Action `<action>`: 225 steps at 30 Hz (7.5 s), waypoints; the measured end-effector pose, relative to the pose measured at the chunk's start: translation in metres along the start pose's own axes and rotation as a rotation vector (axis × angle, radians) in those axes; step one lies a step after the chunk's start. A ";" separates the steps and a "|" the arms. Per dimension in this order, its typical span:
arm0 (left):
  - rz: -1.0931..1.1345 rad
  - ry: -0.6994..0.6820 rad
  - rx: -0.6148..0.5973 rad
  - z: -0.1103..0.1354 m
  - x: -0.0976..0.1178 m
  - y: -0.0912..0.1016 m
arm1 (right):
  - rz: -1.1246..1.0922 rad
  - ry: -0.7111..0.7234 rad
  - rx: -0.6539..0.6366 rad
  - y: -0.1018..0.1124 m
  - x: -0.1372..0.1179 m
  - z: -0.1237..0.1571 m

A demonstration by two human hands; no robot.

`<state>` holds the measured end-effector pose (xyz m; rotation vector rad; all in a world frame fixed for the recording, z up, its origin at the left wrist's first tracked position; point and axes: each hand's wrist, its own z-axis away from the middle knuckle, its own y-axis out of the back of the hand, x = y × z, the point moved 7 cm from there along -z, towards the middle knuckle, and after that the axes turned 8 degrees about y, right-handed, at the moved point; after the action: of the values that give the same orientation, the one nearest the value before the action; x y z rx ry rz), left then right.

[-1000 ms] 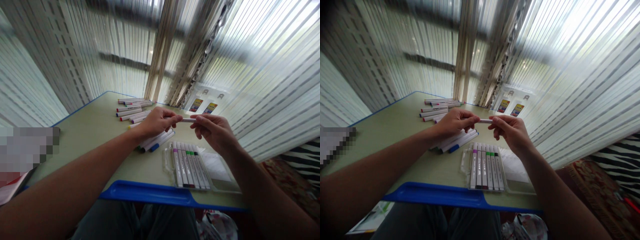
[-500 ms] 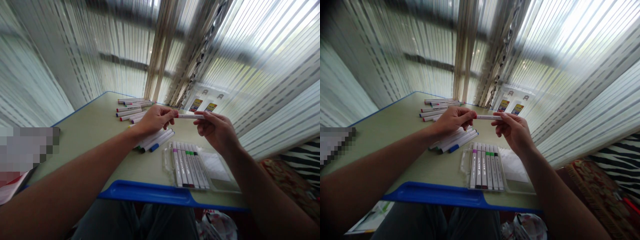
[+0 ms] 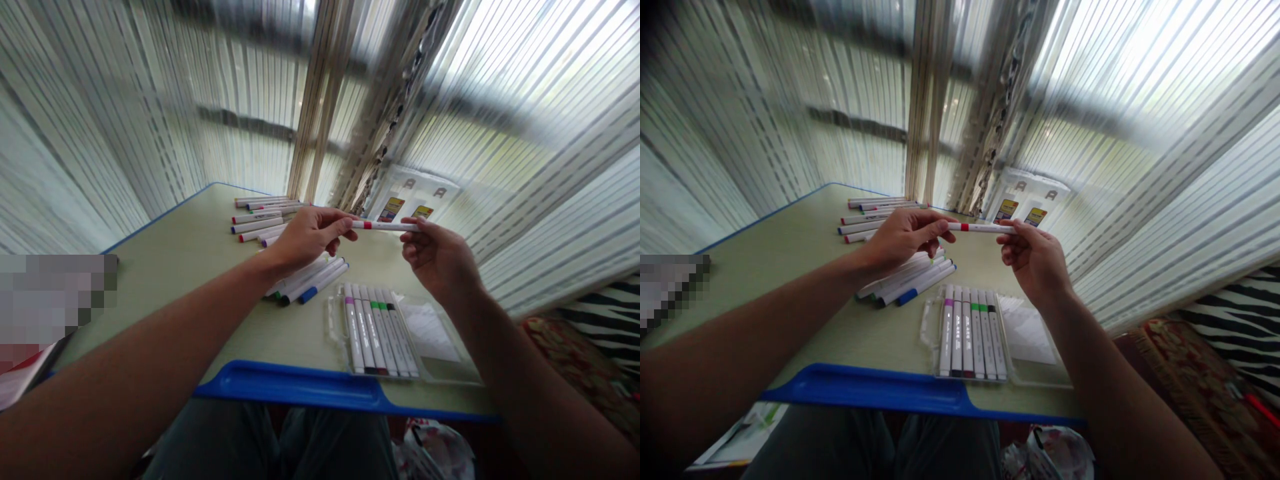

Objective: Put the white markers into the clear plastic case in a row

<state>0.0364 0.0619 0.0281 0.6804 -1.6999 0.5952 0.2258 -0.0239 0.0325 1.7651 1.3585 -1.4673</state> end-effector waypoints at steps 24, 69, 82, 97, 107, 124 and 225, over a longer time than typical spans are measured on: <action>0.171 0.107 -0.182 0.006 -0.001 -0.007 | 0.041 0.032 -0.026 -0.005 -0.003 0.003; -0.206 -0.009 -0.125 0.010 0.005 -0.020 | 0.437 0.179 -0.334 -0.031 -0.004 0.022; -0.153 -0.019 -0.010 0.005 0.007 -0.007 | 0.203 0.109 -0.276 -0.028 -0.003 0.017; -0.022 0.033 0.023 -0.004 -0.004 0.001 | 0.080 -0.018 -0.204 -0.025 -0.004 0.014; 0.133 0.096 0.050 -0.004 -0.007 0.002 | 0.103 -0.028 -0.182 -0.023 -0.003 0.012; 0.184 -0.050 0.242 -0.002 0.005 0.019 | 0.249 -0.066 -0.343 -0.027 0.012 0.018; 0.117 -0.076 0.226 0.007 0.014 0.024 | 0.541 0.240 -0.388 -0.031 0.001 0.017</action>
<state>0.0126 0.0723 0.0392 0.7748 -1.7678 0.8627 0.1906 -0.0256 0.0326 1.8813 1.0575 -0.6738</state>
